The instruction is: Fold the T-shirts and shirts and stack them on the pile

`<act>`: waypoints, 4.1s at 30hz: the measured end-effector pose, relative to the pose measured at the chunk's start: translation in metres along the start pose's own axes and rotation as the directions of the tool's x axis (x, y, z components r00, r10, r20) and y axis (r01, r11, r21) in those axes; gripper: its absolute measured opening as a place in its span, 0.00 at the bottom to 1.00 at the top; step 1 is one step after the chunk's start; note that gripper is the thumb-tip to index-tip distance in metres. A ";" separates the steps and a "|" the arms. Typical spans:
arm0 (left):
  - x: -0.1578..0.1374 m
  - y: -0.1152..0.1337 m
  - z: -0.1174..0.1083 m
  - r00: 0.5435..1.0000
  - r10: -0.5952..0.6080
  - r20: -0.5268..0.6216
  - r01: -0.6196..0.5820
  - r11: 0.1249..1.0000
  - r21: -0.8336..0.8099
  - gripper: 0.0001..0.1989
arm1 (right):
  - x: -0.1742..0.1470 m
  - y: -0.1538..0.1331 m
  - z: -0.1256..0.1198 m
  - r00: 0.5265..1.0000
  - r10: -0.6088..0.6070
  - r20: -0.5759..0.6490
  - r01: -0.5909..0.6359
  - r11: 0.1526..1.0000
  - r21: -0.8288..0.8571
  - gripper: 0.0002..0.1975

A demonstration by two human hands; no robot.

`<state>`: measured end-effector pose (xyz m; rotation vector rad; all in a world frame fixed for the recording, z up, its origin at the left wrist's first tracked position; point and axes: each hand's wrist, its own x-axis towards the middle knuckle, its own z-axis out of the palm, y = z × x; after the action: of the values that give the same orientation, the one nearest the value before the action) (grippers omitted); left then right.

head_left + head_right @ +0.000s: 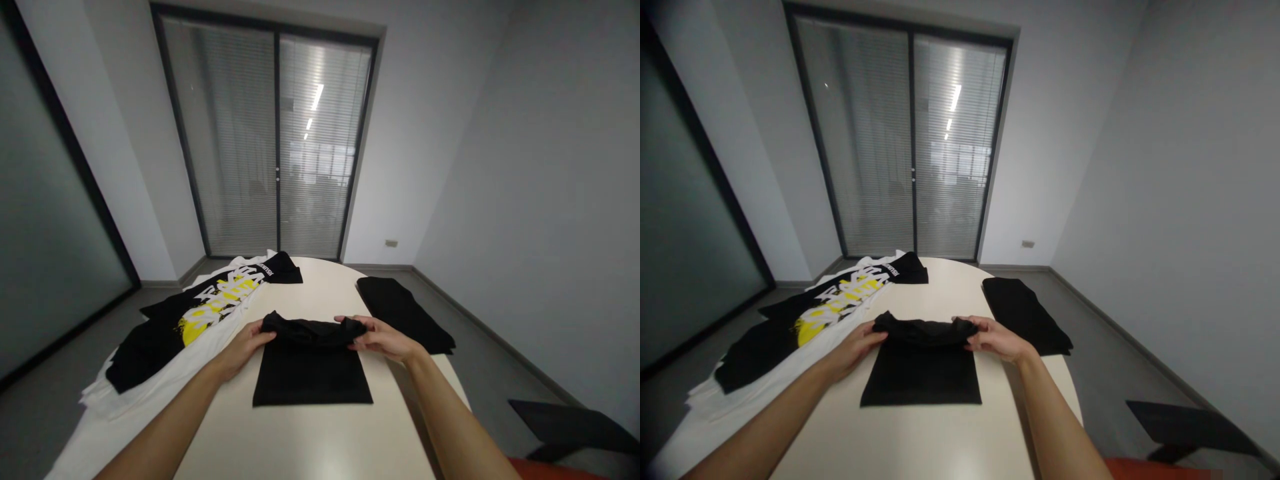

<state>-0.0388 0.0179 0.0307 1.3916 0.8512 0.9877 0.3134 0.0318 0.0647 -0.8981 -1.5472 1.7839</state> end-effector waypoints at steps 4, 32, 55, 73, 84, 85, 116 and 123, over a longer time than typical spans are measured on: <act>-0.001 0.004 -0.004 0.988 0.048 0.144 -0.078 0.975 0.209 0.16 | 0.000 -0.002 -0.003 0.997 -0.027 0.067 0.036 0.990 -0.140 0.14; -0.014 0.013 0.026 0.983 0.170 0.065 -0.120 0.338 0.933 0.18 | -0.009 -0.023 0.011 0.977 0.174 0.124 -0.051 0.753 -0.656 0.26; -0.023 0.010 0.038 0.959 -0.007 0.285 -0.271 0.290 0.918 0.34 | 0.014 -0.005 0.039 0.995 -0.030 -0.094 -0.089 0.145 -0.985 0.30; -0.037 0.006 0.080 0.990 -0.023 0.142 -0.128 0.307 0.943 0.33 | 0.024 0.010 0.029 0.993 0.031 -0.110 -0.114 0.366 -0.923 0.35; -0.040 0.014 0.099 0.871 0.001 0.491 -0.463 0.331 0.822 0.29 | 0.025 0.026 0.019 0.952 -0.108 -0.287 -0.246 0.291 -0.924 0.33; -0.040 0.014 0.102 0.873 0.009 0.487 -0.459 0.347 0.818 0.30 | 0.026 0.027 0.021 0.936 -0.140 -0.322 -0.278 0.261 -0.924 0.35; -0.019 -0.019 0.082 0.977 0.140 0.161 -0.200 0.339 0.919 0.27 | 0.032 0.004 0.028 0.735 -0.264 -0.625 -0.552 0.303 -0.777 0.09; -0.009 -0.035 0.070 0.991 0.119 -0.069 0.041 0.222 0.974 0.27 | 0.032 -0.033 0.010 0.676 -0.364 -0.641 -0.584 0.266 -0.767 0.10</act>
<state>0.0245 -0.0154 -0.0030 2.4612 1.7366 0.4723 0.2871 0.0557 0.0947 -2.0539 -1.8648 0.0130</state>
